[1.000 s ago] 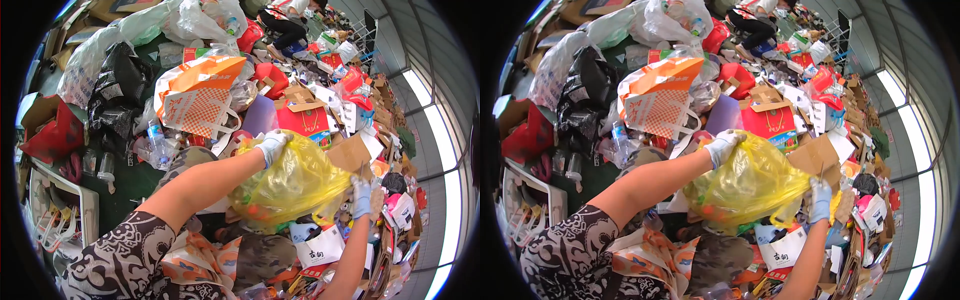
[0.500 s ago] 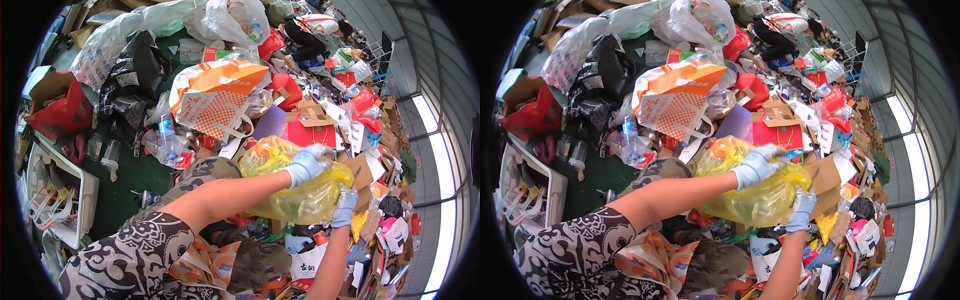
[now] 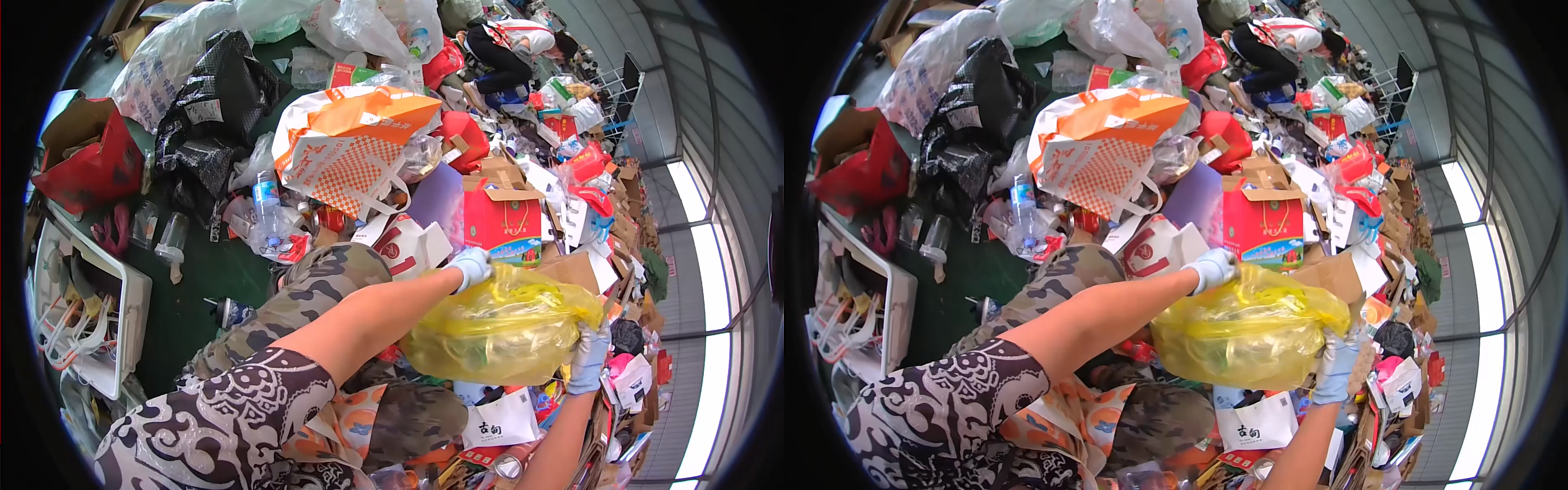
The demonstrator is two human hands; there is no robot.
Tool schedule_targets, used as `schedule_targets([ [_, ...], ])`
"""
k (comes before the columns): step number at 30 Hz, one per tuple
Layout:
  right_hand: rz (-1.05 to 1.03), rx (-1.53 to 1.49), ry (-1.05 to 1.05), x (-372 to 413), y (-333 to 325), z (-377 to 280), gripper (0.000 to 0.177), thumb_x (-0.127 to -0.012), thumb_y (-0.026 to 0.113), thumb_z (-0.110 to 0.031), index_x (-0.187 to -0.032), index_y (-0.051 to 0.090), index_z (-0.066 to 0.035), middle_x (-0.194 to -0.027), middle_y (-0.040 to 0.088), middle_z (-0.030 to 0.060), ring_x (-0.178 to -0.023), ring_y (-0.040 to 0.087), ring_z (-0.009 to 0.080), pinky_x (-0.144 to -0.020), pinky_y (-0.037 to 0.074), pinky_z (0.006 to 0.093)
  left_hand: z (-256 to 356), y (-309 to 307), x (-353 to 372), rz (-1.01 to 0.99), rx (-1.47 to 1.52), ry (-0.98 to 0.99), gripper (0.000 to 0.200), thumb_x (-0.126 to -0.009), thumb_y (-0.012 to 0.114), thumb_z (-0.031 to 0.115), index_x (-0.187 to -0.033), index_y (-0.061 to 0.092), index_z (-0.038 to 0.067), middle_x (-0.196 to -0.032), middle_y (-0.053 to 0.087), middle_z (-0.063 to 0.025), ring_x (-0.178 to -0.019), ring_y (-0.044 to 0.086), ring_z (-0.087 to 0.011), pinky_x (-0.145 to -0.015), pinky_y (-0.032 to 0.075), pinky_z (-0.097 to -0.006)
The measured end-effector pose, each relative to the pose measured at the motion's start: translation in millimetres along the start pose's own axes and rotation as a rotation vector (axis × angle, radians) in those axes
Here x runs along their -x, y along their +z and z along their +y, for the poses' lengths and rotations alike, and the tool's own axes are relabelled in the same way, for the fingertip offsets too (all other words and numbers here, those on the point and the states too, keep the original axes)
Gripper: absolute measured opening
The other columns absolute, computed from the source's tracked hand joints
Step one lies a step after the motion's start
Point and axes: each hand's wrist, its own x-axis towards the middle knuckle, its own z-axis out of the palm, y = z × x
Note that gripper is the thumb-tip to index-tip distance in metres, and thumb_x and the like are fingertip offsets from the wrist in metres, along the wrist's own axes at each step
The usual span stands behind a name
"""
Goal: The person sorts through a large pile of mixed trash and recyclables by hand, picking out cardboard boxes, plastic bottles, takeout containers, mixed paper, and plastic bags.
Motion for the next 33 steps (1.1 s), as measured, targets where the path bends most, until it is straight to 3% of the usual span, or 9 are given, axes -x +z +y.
schedule_targets([
  [5,0.357,-0.213,0.068,9,-36,23,0.047,-0.078,0.06,-0.001,-0.123,0.046,-0.004,-0.107,0.058,0.0107,-0.093,0.057,0.0177,-0.079,0.048,0.0283,55,-37,7,-0.045,1.158,0.131,0.016,-0.079,0.065,0.018,-0.088,0.063,0.006,-0.073,0.06,-0.0005,-0.061,0.053,-0.0096,-0.057,0.044,-0.0245],
  [14,0.524,-0.345,0.026,-7,-16,-9,0.033,-0.086,0.052,-0.014,-0.117,0.049,-0.003,-0.103,0.059,0.0119,-0.087,0.062,0.0238,-0.072,0.055,0.0368,95,-73,51,-0.255,1.555,0.404,0.02,-0.082,0.066,0.023,-0.094,0.057,0.01,-0.074,0.054,0.0042,-0.06,0.047,-0.0052,-0.053,0.036,-0.0193],
  [16,0.622,-0.277,-0.009,-12,-1,-4,0.029,-0.087,0.051,-0.013,-0.115,0.05,-0.003,-0.102,0.06,0.0113,-0.086,0.062,0.0227,-0.071,0.055,0.0355,91,-81,45,-0.301,1.55,0.452,0.014,-0.085,0.061,0.017,-0.096,0.057,0.009,-0.083,0.058,0.0033,-0.071,0.054,-0.0061,-0.064,0.045,-0.0198],
  [19,0.095,0.627,0.269,-28,5,57,0.027,-0.087,0.05,-0.011,-0.113,0.051,-0.002,-0.101,0.06,0.0113,-0.085,0.062,0.0207,-0.072,0.054,0.0326,77,-80,33,-0.351,1.601,0.442,0.015,-0.087,0.058,0.015,-0.1,0.056,0.009,-0.089,0.06,0.0008,-0.079,0.058,-0.0074,-0.07,0.047,-0.0208],
  [23,0.441,-0.324,0.016,-35,16,-52,0.038,-0.086,0.053,-0.016,-0.119,0.049,0.001,-0.109,0.057,0.01,-0.092,0.056,0.0196,-0.082,0.046,0.0304,80,-86,39,-0.207,1.634,0.506,0.019,-0.088,0.056,0.017,-0.104,0.053,0.009,-0.095,0.061,-0.0013,-0.084,0.059,-0.0104,-0.073,0.048,-0.0249],
  [25,0.51,-0.338,-0.018,-48,6,-19,0.035,-0.087,0.052,-0.018,-0.118,0.05,0.0,-0.109,0.057,0.0093,-0.093,0.056,0.0187,-0.082,0.047,0.0303,81,-96,36,-0.15,1.494,0.521,0.03,-0.087,0.058,0.021,-0.113,0.049,0.009,-0.101,0.059,-0.0025,-0.09,0.057,-0.0123,-0.077,0.047,-0.0286],
  [27,0.333,0.365,-0.024,-71,8,45,0.033,-0.089,0.05,-0.019,-0.116,0.052,-0.001,-0.109,0.057,0.0085,-0.093,0.057,0.0179,-0.081,0.048,0.0302,81,-99,42,-0.083,1.457,0.513,0.038,-0.085,0.059,0.024,-0.118,0.047,0.008,-0.105,0.057,-0.004,-0.093,0.056,-0.0128,-0.079,0.047,-0.0286],
  [30,0.436,-0.085,-0.198,-87,-1,2,0.034,-0.09,0.049,-0.024,-0.114,0.053,0.0,-0.108,0.058,0.0092,-0.09,0.058,0.0188,-0.077,0.05,0.0292,76,-98,35,0.07,1.207,0.409,0.073,-0.079,0.065,0.038,-0.136,0.03,0.01,-0.125,0.043,-0.011,-0.117,0.043,-0.022,-0.095,0.037,-0.0354],
  [33,0.384,-0.509,0.044,-79,-21,-81,0.033,-0.089,0.048,-0.023,-0.113,0.053,0.0,-0.108,0.058,0.0103,-0.092,0.059,0.021,-0.075,0.051,0.0329,80,-104,50,0.0,1.166,0.436,0.082,-0.075,0.068,0.042,-0.139,0.026,0.012,-0.13,0.039,-0.0144,-0.123,0.037,-0.0257,-0.1,0.032,-0.0379],
])
